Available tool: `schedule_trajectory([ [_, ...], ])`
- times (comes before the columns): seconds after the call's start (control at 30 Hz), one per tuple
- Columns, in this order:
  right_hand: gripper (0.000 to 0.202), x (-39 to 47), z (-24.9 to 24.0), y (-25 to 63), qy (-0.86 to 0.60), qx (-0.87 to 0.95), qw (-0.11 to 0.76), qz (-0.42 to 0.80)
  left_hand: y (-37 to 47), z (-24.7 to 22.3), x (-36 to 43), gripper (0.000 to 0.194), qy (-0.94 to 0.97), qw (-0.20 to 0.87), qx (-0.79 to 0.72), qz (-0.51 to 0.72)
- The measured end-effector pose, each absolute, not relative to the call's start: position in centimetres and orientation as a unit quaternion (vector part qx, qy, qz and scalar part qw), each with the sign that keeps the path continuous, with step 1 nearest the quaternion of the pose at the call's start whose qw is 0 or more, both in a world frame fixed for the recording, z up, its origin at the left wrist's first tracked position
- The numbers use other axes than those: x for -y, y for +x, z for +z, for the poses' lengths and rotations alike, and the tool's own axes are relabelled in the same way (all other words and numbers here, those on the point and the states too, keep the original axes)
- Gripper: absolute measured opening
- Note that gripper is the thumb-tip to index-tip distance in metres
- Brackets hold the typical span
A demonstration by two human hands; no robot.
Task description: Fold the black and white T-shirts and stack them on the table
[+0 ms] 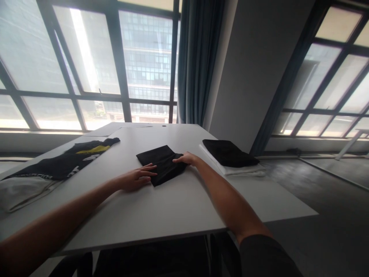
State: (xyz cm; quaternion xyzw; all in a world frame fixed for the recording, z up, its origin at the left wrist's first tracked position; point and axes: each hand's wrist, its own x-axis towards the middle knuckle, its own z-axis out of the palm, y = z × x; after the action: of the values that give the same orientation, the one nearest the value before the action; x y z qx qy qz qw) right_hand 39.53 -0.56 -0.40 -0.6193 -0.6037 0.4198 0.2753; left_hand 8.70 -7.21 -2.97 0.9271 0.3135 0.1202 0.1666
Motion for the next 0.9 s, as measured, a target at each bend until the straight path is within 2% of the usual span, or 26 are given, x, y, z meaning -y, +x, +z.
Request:
schedule_trajectory([
  [0.1,0.055,0.7,-0.4,39.5,-0.575,0.607,0.300,0.460,8.7,-3.0,7.0,0.069,0.924,0.152,-0.334,0.110],
  [0.2,0.053,0.6,-0.5,39.7,-0.585,0.624,0.297,0.425,7.9,-3.2,6.3,0.074,0.906,0.115,-0.395,0.099],
  [0.33,0.050,-0.2,-0.5,40.7,-0.653,0.654,0.267,0.273,6.0,-3.5,4.9,0.074,0.863,0.089,-0.496,0.039],
  [0.43,0.049,-0.7,-0.2,42.3,-0.706,0.657,0.222,0.144,4.9,-3.5,4.3,0.074,0.851,0.083,-0.518,0.019],
  [0.67,0.050,-0.4,0.1,45.5,-0.750,0.630,0.199,-0.023,4.8,-3.5,4.1,0.076,0.852,0.080,-0.516,0.026],
  [0.8,0.044,-0.4,0.8,45.9,-0.723,0.641,0.249,-0.066,4.8,-3.5,4.1,0.077,0.855,0.080,-0.511,0.030],
  [0.9,0.040,-0.8,2.0,47.5,-0.698,0.617,0.350,-0.094,4.9,-3.5,4.2,0.076,0.854,0.078,-0.513,0.031],
])
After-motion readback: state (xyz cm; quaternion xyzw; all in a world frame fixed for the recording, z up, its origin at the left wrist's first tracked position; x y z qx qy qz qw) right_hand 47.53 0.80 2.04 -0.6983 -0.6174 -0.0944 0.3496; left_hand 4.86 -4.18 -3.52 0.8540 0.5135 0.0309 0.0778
